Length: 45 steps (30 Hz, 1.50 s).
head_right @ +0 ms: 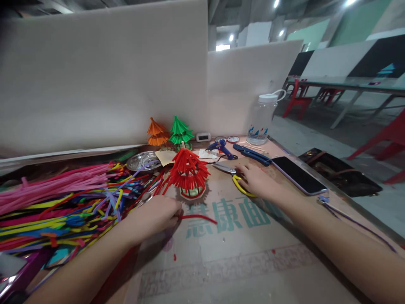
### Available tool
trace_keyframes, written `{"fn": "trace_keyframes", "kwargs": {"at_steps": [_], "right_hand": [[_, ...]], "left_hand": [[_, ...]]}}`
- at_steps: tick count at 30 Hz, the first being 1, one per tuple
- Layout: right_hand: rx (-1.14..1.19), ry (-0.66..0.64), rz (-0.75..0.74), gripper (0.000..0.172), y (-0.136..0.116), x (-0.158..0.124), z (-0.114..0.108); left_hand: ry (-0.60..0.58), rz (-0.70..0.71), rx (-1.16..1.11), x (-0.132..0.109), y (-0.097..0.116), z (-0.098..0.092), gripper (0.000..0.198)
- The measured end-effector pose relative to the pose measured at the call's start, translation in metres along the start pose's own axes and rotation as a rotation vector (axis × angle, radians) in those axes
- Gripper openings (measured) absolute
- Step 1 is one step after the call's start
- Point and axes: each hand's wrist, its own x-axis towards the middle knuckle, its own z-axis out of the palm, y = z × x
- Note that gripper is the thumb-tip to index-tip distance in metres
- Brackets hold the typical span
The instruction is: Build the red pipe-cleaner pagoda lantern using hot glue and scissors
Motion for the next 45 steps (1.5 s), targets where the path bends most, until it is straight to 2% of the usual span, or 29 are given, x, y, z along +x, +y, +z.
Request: {"fn": "trace_keyframes", "kwargs": {"at_steps": [2,4,7,10,12,15,17,18,19,20,21,23,25,26,27,29,30,32,33,35,37,38,39,41,43,45], "right_hand": [[-0.068,0.019,0.019,0.044,-0.002,-0.003,-0.007],[-0.104,0.062,0.012,0.038,-0.015,-0.008,-0.020],[-0.023,0.168,-0.086,0.037,-0.055,-0.018,-0.048],[0.136,0.144,-0.261,0.031,-0.103,-0.027,-0.070],[0.256,0.108,-0.296,0.034,-0.126,-0.028,-0.073],[0.513,0.061,-0.216,0.055,-0.141,-0.026,-0.054],[0.693,-0.073,-0.185,0.062,-0.145,-0.027,-0.030],[0.750,-0.204,-0.235,0.060,-0.147,-0.029,-0.017],[0.791,-0.357,-0.327,0.054,-0.150,-0.032,-0.004],[0.796,-0.463,-0.430,0.046,-0.154,-0.034,0.007],[0.777,-0.528,-0.538,0.047,-0.159,-0.036,0.016],[0.812,-0.706,-0.696,0.058,-0.167,-0.038,0.027],[0.956,-0.836,-0.714,0.067,-0.174,-0.031,0.030],[1.006,-0.819,-0.673,0.067,-0.178,-0.025,0.031],[1.003,-0.726,-0.615,0.063,-0.181,-0.018,0.032],[0.810,-0.404,-0.502,0.039,-0.190,-0.001,0.038],[0.686,-0.314,-0.494,0.033,-0.194,0.007,0.042],[0.563,-0.266,-0.476,0.024,-0.203,0.019,0.054],[0.574,-0.306,-0.484,0.020,-0.206,0.022,0.059],[0.723,-0.493,-0.499,0.015,-0.208,0.023,0.064],[0.939,-0.701,-0.498,0.028,-0.203,0.018,0.061],[1.042,-0.765,-0.482,0.034,-0.198,0.014,0.057],[1.121,-0.783,-0.462,0.037,-0.191,0.009,0.051],[1.200,-0.720,-0.439,0.038,-0.177,-0.005,0.039],[1.118,-0.633,-0.464,0.041,-0.163,-0.023,0.027],[0.959,-0.622,-0.525,0.043,-0.152,-0.044,0.019]], "left_hand": [[0.048,0.011,0.006,0.000,-0.002,-0.003,0.022],[0.129,0.035,-0.014,-0.002,-0.004,-0.011,0.022],[0.260,0.098,-0.091,-0.009,-0.003,-0.027,0.024],[0.400,0.130,-0.126,-0.013,0.002,-0.048,0.021],[0.480,0.140,-0.112,-0.016,0.004,-0.063,0.021],[0.593,0.086,-0.103,-0.026,-0.002,-0.085,0.022],[0.661,0.002,-0.110,-0.036,-0.010,-0.095,0.021],[0.704,-0.017,-0.128,-0.040,-0.014,-0.099,0.020],[0.718,-0.026,-0.149,-0.044,-0.018,-0.101,0.020],[0.730,-0.030,-0.169,-0.047,-0.020,-0.102,0.020],[0.735,-0.029,-0.188,-0.049,-0.022,-0.102,0.020],[0.730,-0.025,-0.214,-0.051,-0.023,-0.101,0.020],[0.719,-0.019,-0.240,-0.051,-0.023,-0.100,0.020],[0.713,-0.018,-0.253,-0.051,-0.023,-0.099,0.020],[0.712,-0.019,-0.263,-0.051,-0.023,-0.099,0.020],[0.716,-0.030,-0.269,-0.051,-0.023,-0.099,0.020],[0.718,-0.035,-0.265,-0.050,-0.023,-0.099,0.020],[0.717,-0.034,-0.255,-0.050,-0.021,-0.098,0.021],[0.718,-0.032,-0.253,-0.049,-0.020,-0.098,0.021],[0.706,-0.037,-0.247,-0.049,-0.016,-0.097,0.021],[0.692,-0.037,-0.240,-0.049,-0.013,-0.098,0.022],[0.688,-0.032,-0.236,-0.050,-0.011,-0.098,0.022],[0.688,-0.023,-0.235,-0.050,-0.010,-0.098,0.022],[0.695,-0.010,-0.236,-0.050,-0.010,-0.098,0.023],[0.693,-0.009,-0.230,-0.049,-0.010,-0.097,0.024],[0.697,-0.007,-0.220,-0.049,-0.010,-0.095,0.025]]}}
